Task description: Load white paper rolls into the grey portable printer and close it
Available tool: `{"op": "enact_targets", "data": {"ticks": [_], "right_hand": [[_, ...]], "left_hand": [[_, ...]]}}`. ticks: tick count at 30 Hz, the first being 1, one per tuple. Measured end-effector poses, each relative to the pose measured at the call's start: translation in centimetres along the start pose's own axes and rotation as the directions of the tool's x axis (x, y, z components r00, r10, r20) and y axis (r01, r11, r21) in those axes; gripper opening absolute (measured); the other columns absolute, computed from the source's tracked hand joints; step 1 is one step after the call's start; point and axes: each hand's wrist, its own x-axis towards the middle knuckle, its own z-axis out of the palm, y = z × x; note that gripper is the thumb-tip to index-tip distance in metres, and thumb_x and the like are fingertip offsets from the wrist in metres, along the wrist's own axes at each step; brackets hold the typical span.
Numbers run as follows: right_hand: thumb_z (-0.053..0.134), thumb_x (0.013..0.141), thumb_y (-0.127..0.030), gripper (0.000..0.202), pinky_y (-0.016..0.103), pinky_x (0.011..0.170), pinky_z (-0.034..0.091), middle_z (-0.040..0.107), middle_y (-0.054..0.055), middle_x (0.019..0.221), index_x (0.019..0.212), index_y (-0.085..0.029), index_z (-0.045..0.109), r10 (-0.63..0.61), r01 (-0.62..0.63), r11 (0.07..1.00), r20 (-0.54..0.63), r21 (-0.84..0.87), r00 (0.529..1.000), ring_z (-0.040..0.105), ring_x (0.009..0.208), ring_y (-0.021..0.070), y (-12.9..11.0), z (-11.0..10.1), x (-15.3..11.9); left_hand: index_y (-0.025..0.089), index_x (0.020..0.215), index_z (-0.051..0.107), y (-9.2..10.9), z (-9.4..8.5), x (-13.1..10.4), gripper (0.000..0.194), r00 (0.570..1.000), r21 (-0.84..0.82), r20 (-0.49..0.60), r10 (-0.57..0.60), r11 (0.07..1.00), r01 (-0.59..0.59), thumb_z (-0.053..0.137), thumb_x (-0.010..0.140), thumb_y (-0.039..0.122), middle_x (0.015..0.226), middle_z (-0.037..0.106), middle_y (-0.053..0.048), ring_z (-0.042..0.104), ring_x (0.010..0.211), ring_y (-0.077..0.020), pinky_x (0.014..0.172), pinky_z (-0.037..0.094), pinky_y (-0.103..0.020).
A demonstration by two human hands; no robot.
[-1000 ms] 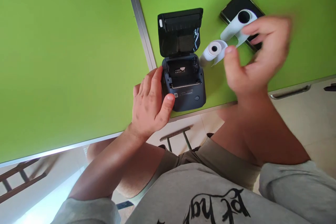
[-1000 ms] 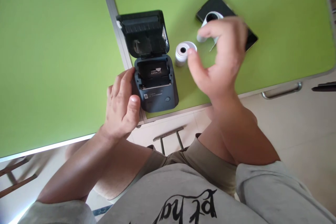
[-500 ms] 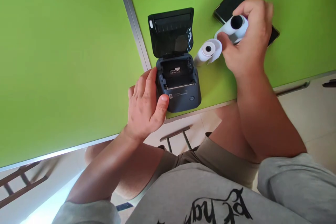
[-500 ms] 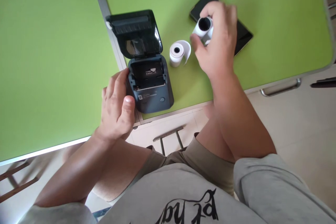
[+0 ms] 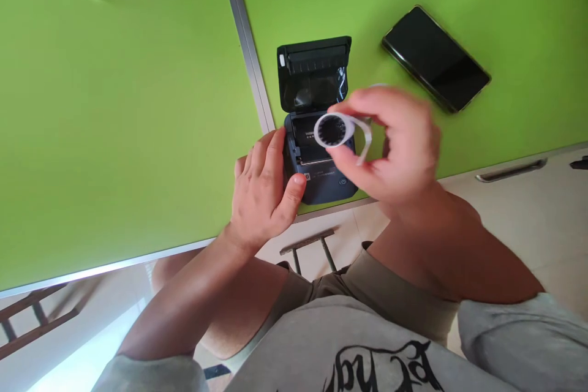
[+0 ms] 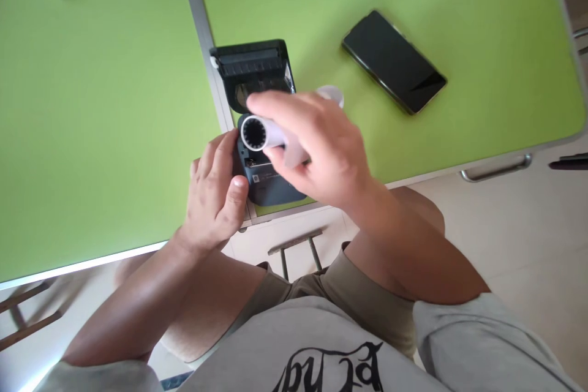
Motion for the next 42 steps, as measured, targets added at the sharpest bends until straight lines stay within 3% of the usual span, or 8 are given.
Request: {"op": "enact_targets", "data": {"ticks": [4, 9, 14, 20, 28, 34, 38, 42], "right_hand": [[0.060, 0.087, -0.013, 0.033, 0.043, 0.092, 0.060, 0.077, 0.001, 0.111, 0.114, -0.032, 0.058, -0.198, 0.199, 0.974, 0.021, -0.107, 0.980, 0.076, 0.103, 0.0216, -0.6, 1.3, 0.0], [0.060, 0.089, -0.014, 0.023, 0.041, 0.091, 0.062, 0.074, 0.007, 0.120, 0.108, -0.025, 0.063, -0.335, 0.338, 0.926, 0.051, -0.166, 0.941, 0.074, 0.111, 0.0219, -0.2, 0.8, 1.1], [0.059, 0.092, -0.012, 0.025, 0.038, 0.089, 0.060, 0.072, 0.007, 0.115, 0.114, -0.025, 0.059, -0.342, 0.362, 0.906, 0.127, -0.218, 0.931, 0.072, 0.108, 0.0203, -0.3, 0.2, 1.5], [0.052, 0.094, -0.006, 0.019, 0.038, 0.086, 0.051, 0.073, 0.005, 0.111, 0.103, -0.022, 0.052, -0.345, 0.393, 0.889, 0.224, -0.234, 0.912, 0.072, 0.098, 0.0168, 0.0, 0.3, 1.4], [0.054, 0.091, 0.000, 0.021, 0.036, 0.086, 0.040, 0.075, 0.000, 0.109, 0.096, -0.020, 0.052, -0.316, 0.386, 0.865, 0.248, -0.322, 0.916, 0.070, 0.088, 0.0116, 0.0, 0.1, 1.6], [0.057, 0.095, -0.011, 0.015, 0.042, 0.095, 0.045, 0.078, -0.002, 0.100, 0.084, -0.022, 0.056, -0.323, 0.386, 0.886, 0.254, -0.259, 0.912, 0.073, 0.116, 0.0199, 0.1, -0.3, 2.0], [0.064, 0.089, -0.010, 0.018, 0.043, 0.098, 0.048, 0.076, -0.003, 0.094, 0.079, -0.022, 0.057, -0.362, 0.397, 0.902, 0.205, -0.170, 0.909, 0.071, 0.116, 0.0208, -0.3, -0.7, 1.0], [0.068, 0.087, -0.012, 0.018, 0.044, 0.099, 0.047, 0.074, -0.004, 0.093, 0.079, -0.023, 0.056, -0.364, 0.405, 0.904, 0.252, -0.136, 0.897, 0.069, 0.118, 0.0222, -0.6, -0.3, -0.9]], "left_hand": [[0.009, 0.158, 0.043, 0.1, -0.1, 0.0, 0.091, 1.000, -0.024, 0.008, 0.003, 1.000, -0.003, 0.012, 0.103, 0.075, 0.151, 0.057, -0.022, 0.059, 0.132, -0.0348, 0.099, 0.046, -0.048], [0.006, 0.156, 0.044, 0.1, 0.0, 0.0, 0.094, 1.000, -0.030, 0.015, 0.008, 1.000, -0.008, 0.010, 0.103, 0.075, 0.150, 0.058, -0.023, 0.060, 0.131, -0.0341, 0.100, 0.046, -0.047], [0.004, 0.156, 0.043, 0.1, -0.1, 0.0, 0.095, 0.999, -0.016, 0.018, 0.027, 1.000, -0.027, 0.007, 0.104, 0.075, 0.149, 0.058, -0.024, 0.060, 0.130, -0.0335, 0.097, 0.047, -0.047], [0.002, 0.155, 0.044, 0.0, 0.0, -0.1, 0.095, 0.999, -0.022, 0.004, 0.033, 0.999, -0.033, 0.008, 0.104, 0.075, 0.147, 0.059, -0.024, 0.062, 0.128, -0.0324, 0.097, 0.047, -0.046], [0.000, 0.154, 0.045, -0.1, 0.1, 0.0, 0.096, 0.998, 0.003, -0.010, 0.056, 0.998, -0.056, 0.008, 0.105, 0.073, 0.147, 0.059, -0.024, 0.062, 0.128, -0.0324, 0.096, 0.046, -0.046], [0.000, 0.153, 0.046, -0.1, 0.1, 0.1, 0.095, 0.998, -0.010, -0.020, 0.051, 0.999, -0.051, 0.011, 0.105, 0.074, 0.146, 0.060, -0.024, 0.062, 0.127, -0.0318, 0.095, 0.046, -0.045], [-0.001, 0.151, 0.047, -0.1, 0.0, 0.1, 0.093, 0.998, -0.043, -0.035, 0.043, 0.998, -0.045, 0.013, 0.106, 0.072, 0.145, 0.061, -0.023, 0.063, 0.126, -0.0311, 0.095, 0.046, -0.044], [0.002, 0.154, 0.044, -0.1, 0.2, 0.0, 0.095, 0.999, -0.042, -0.024, 0.023, 0.999, -0.024, 0.013, 0.104, 0.077, 0.148, 0.059, -0.023, 0.061, 0.130, -0.0322, 0.097, 0.048, -0.046]]}}
